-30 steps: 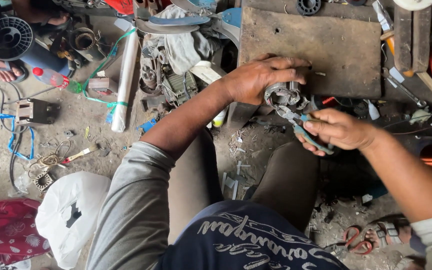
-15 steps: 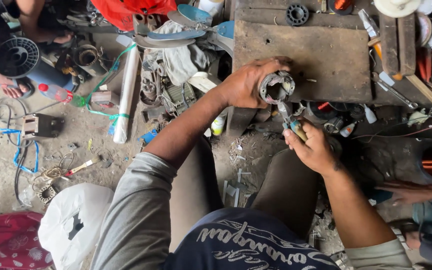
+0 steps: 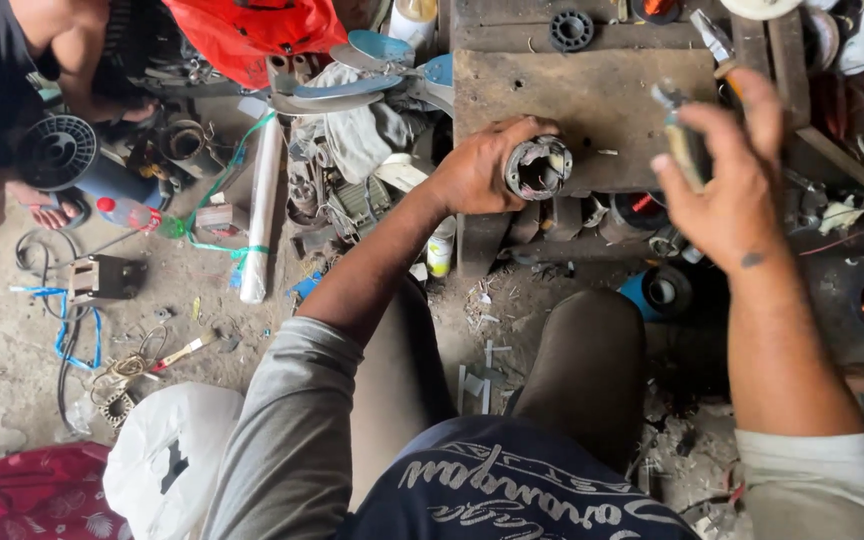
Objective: Disassembling a motor stator by removing copper wire windings using pliers in a workshop environment.
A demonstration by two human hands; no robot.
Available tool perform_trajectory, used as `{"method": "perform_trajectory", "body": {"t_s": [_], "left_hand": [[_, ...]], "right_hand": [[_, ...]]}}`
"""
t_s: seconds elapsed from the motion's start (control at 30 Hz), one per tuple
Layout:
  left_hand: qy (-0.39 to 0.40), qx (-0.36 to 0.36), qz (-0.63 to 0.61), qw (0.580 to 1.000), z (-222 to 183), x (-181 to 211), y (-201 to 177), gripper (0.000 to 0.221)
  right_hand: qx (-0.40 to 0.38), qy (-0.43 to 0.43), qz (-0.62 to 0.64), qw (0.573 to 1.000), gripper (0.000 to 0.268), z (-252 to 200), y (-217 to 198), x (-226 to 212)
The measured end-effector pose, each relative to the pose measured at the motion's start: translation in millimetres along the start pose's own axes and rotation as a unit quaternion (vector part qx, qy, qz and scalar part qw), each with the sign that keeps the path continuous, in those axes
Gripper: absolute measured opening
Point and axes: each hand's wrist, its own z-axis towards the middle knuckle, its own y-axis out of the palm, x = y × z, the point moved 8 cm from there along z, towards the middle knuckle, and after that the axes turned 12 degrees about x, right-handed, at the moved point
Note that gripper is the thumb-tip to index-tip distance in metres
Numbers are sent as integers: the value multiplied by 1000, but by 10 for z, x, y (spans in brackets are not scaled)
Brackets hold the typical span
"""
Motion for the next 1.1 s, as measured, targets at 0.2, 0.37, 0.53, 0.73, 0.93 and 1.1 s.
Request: {"method": "perform_trajectory", "body": {"t_s": [0.2,0.37,0.53,0.73,0.93,1.1], "left_hand": [[41,12,86,995,-26,158,-70,98],[38,29,83,995,-27,151,-106,93],[26,42,101,994,-57,-48,-39,93],[21,58,58,996,-66,76,-171,83],[-53,89,-153,983,-63,-162,-185,79],[-91,108,-291,946,-68,-201,-296,90]], "right_hand": [[-112,-25,191,975,48,-147,702,-617],[-8,-38,199,979,14,-1,521,-875],[8,24,209,978,30,19,444,-463],[-153,151,-122,969,57,-282,772,976],[-223,87,-276,931,51,-406,1004,1400],[-80,70,-196,975,33,-354,706,1245]]}}
